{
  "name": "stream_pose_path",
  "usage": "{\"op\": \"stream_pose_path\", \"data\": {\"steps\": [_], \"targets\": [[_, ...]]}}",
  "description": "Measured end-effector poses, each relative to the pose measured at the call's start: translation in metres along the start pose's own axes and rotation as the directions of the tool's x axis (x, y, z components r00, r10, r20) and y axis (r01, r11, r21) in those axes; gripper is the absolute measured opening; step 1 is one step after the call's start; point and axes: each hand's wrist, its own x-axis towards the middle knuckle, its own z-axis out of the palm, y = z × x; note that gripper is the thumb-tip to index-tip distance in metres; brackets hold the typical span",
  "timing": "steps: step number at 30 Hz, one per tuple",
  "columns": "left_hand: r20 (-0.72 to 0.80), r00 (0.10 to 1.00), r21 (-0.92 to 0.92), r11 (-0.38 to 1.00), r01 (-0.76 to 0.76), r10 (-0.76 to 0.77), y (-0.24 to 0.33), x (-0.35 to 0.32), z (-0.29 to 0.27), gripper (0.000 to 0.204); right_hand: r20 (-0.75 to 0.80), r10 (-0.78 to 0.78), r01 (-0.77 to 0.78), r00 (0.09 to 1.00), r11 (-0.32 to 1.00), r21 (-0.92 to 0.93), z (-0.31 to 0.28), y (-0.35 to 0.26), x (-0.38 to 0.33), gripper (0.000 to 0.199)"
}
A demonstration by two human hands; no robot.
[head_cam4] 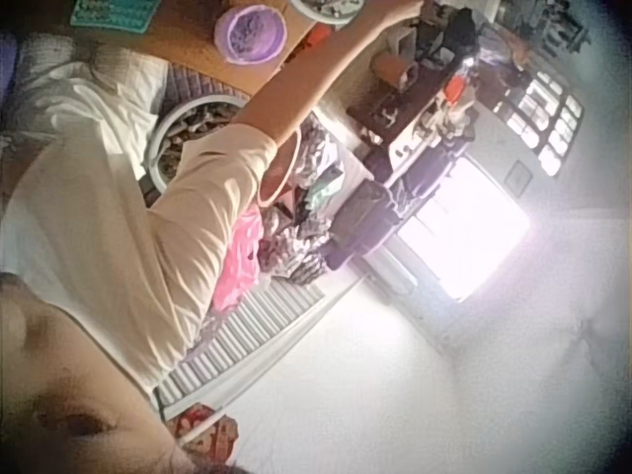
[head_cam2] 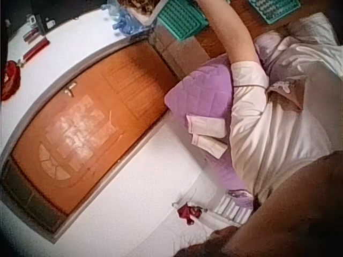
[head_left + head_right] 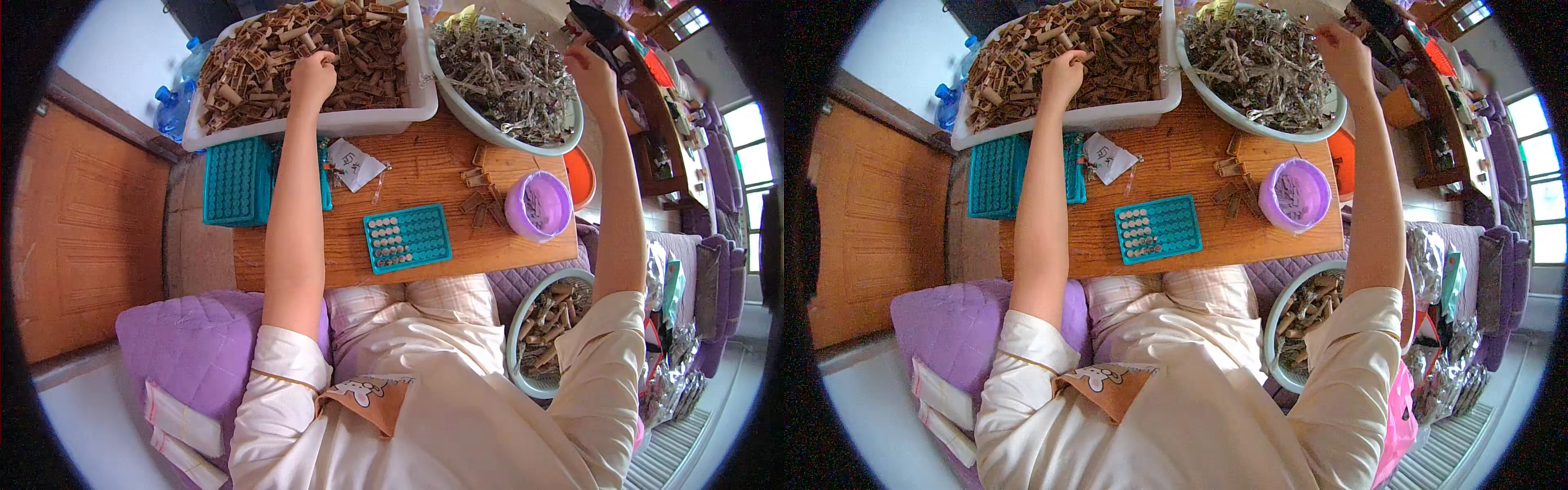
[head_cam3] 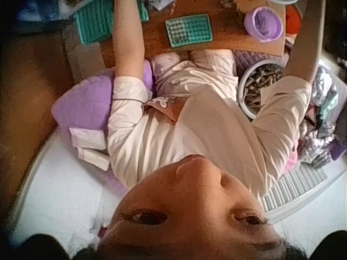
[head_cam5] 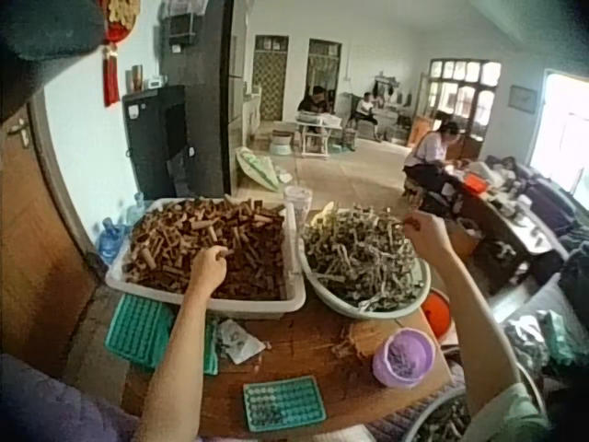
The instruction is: The person assembles wood chips into capsules by hand, placing the filled capsules into plastic bins.
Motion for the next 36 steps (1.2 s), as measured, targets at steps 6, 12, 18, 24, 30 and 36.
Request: {"op": "stream_pose_path", "data": {"steps": [6, 12, 18, 24, 30, 36], "targets": [[0.081, 0.979, -0.111, 0.975, 0.194, -0.185, 0.028, -0.004, -0.008, 0.024, 0.111, 0.065, -0.07, 0.992, 0.997, 0.04, 0.018, -0.007, -0.006, 0.033], [-0.199, 0.974, -0.707, 0.704, -0.069, -0.105, 0.036, -0.018, -0.022, 0.015, 0.247, 0.092, -0.053, 0.965, 0.986, -0.161, 0.036, -0.036, -0.001, 0.046], [-0.104, 0.972, -0.94, 0.339, -0.028, -0.21, 0.067, -0.074, -0.039, 0.016, 0.373, 0.063, -0.111, 0.926, 0.988, 0.11, 0.037, 0.005, 0.018, 0.026], [0.287, 0.932, -0.942, -0.244, 0.232, -0.223, 0.076, -0.13, -0.045, 0.031, 0.277, 0.196, -0.307, 0.941, 0.839, 0.449, 0.007, 0.01, 0.022, 0.026], [0.563, 0.819, -0.748, -0.352, 0.562, 0.112, 0.093, -0.166, -0.032, 0.037, 0.178, 0.043, -0.03, 0.983, 0.996, -0.079, -0.008, 0.046, 0.025, 0.028], [0.569, 0.817, -0.792, -0.207, 0.574, 0.086, 0.102, -0.201, -0.038, 0.022, 0.438, 0.128, -0.372, 0.89, 0.759, 0.534, -0.024, -0.042, -0.019, 0.024]]}}
